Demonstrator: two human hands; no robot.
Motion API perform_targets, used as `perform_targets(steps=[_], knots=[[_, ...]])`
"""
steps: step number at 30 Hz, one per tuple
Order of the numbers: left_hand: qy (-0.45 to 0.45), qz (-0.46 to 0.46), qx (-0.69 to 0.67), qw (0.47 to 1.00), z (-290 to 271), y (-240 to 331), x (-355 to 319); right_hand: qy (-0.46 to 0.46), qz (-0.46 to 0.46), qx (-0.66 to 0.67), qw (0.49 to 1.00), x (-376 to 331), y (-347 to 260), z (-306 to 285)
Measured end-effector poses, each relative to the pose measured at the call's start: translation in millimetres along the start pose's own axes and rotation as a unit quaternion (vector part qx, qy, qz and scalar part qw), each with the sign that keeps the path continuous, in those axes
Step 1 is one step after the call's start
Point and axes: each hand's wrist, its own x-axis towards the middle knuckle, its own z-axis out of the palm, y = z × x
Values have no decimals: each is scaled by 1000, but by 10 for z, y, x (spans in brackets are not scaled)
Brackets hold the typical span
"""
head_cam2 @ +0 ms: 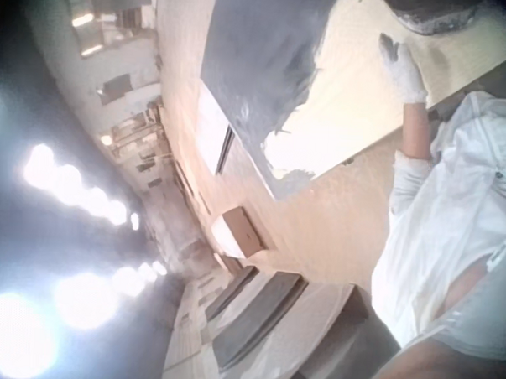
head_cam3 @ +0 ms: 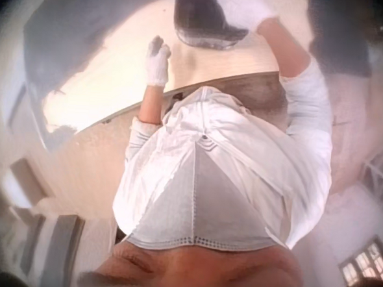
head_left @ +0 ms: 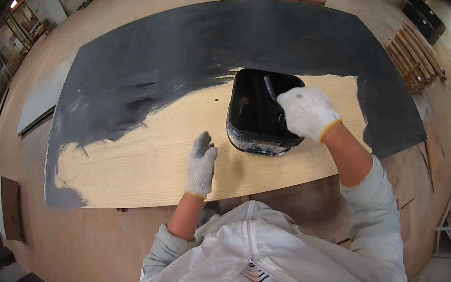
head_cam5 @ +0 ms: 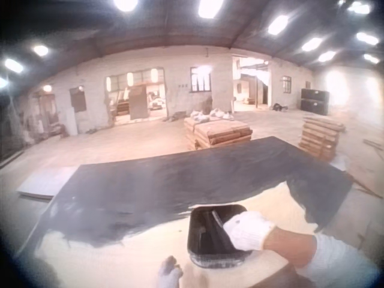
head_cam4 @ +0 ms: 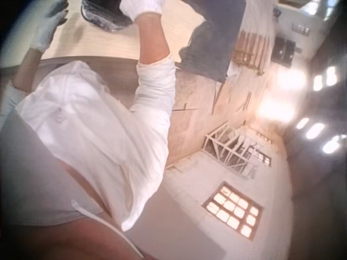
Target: The person applies black paint to a large wooden board using a brush. They repeatedly dip the brush into a paint bucket and spread the paint across the board's surface and edges, gradually covering more area.
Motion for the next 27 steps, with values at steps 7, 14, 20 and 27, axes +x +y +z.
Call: perform_targets(steps=[7,14,20,27], knots=[[-148,-120,-21,982,572,-305,221,-234,-106,-56,965,972,256,299],[-165,-131,-24,977,799,-348,360,-173,-70,-215,959,999,182,654],[-180,-77,5,981,1217,-469,470,-96,1,-201,975,725,592,466],[-185,-33,32,982,2057,-679,667,-113,55,-247,961,438,1280,664]])
